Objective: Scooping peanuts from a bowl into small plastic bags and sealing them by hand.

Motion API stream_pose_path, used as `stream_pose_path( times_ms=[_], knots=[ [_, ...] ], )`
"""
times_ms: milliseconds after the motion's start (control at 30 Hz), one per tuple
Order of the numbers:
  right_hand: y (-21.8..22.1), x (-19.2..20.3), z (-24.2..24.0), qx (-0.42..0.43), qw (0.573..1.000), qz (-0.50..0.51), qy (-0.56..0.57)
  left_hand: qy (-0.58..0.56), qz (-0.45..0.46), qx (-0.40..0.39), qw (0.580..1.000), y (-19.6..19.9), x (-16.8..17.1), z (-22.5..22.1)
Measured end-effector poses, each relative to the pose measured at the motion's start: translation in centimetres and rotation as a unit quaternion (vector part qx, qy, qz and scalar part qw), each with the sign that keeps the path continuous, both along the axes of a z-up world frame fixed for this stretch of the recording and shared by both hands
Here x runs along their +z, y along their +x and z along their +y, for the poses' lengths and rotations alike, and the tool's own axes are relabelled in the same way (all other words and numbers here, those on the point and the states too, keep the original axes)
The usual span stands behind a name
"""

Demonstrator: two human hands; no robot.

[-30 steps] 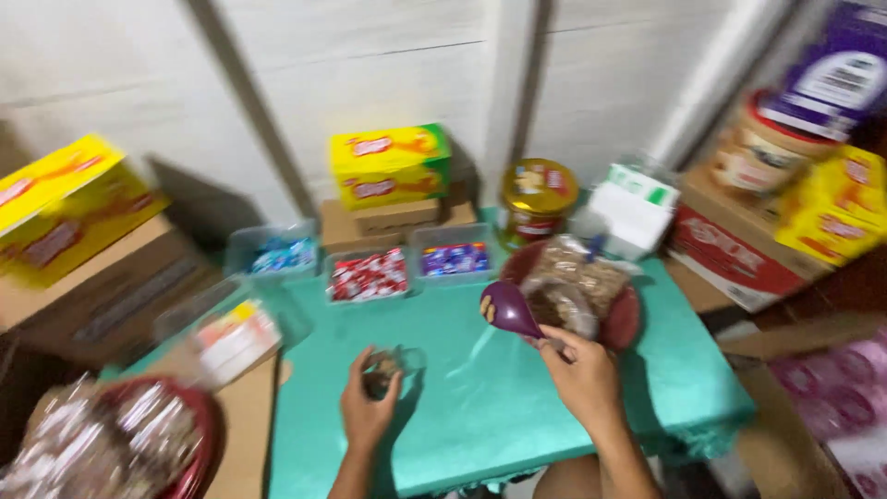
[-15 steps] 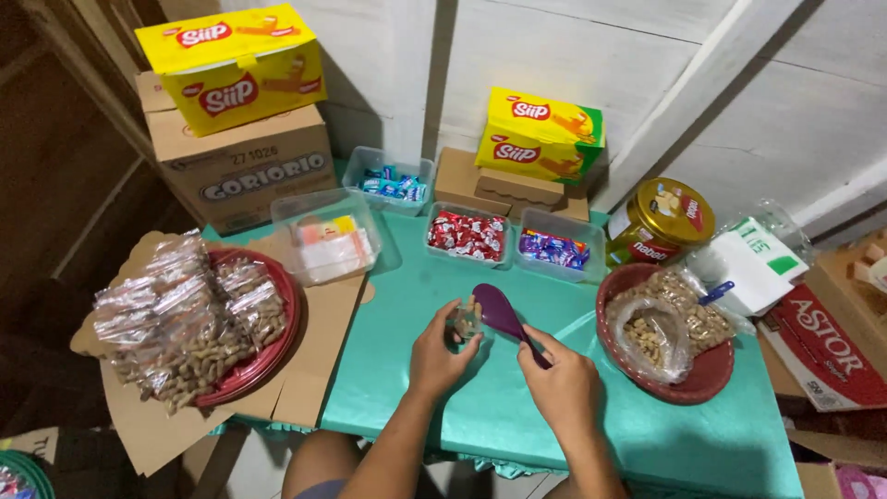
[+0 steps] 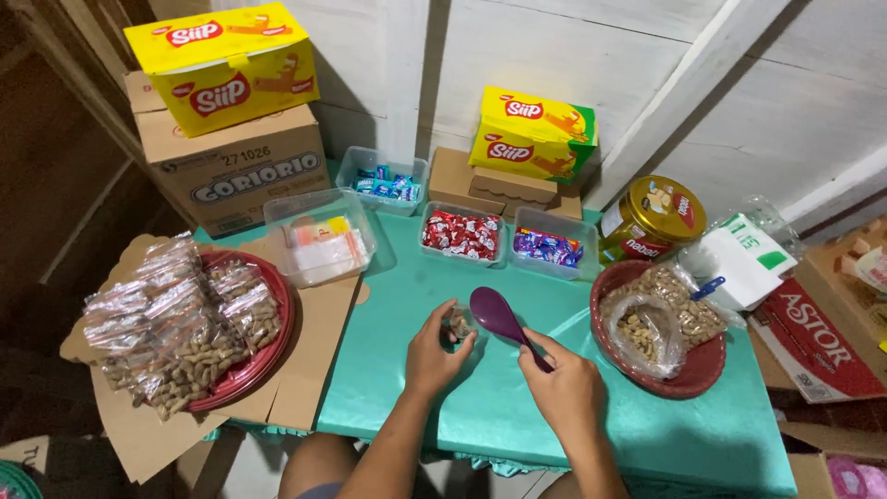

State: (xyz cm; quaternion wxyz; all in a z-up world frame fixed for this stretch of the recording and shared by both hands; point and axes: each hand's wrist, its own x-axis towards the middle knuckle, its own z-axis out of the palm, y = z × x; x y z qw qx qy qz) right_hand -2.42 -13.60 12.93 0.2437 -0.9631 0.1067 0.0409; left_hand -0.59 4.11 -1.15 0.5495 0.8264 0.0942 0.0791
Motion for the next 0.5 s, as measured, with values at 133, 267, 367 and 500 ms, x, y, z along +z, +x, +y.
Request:
stream_pose_path(
  times_ms=[133,267,367,500],
  knots=[
    [-0.5,0.0,-2.9,-0.024,1.0,-0.017,-0.006,0.005,-0.003,-0.012,1.0,0.3,-1.2,0.0],
    [-0.9,-2.5,-8.4,-0.033,0.98,-0.176,0.082,-0.054,-0.053,0.033,0.997,0.9,-2.9,-0.6],
    [-1.2,-3.6,-12.6,-0.093,0.975,-0.188,0.072,-0.046,-0.029,0.035,0.998,0.7,-2.0,-0.9],
    [-1.9,-3.5,-16.7,-0.172,0.975,-0.134,0.045,-0.009,-0.024,0.044,0.999,0.6,-1.7,-1.0]
  ],
)
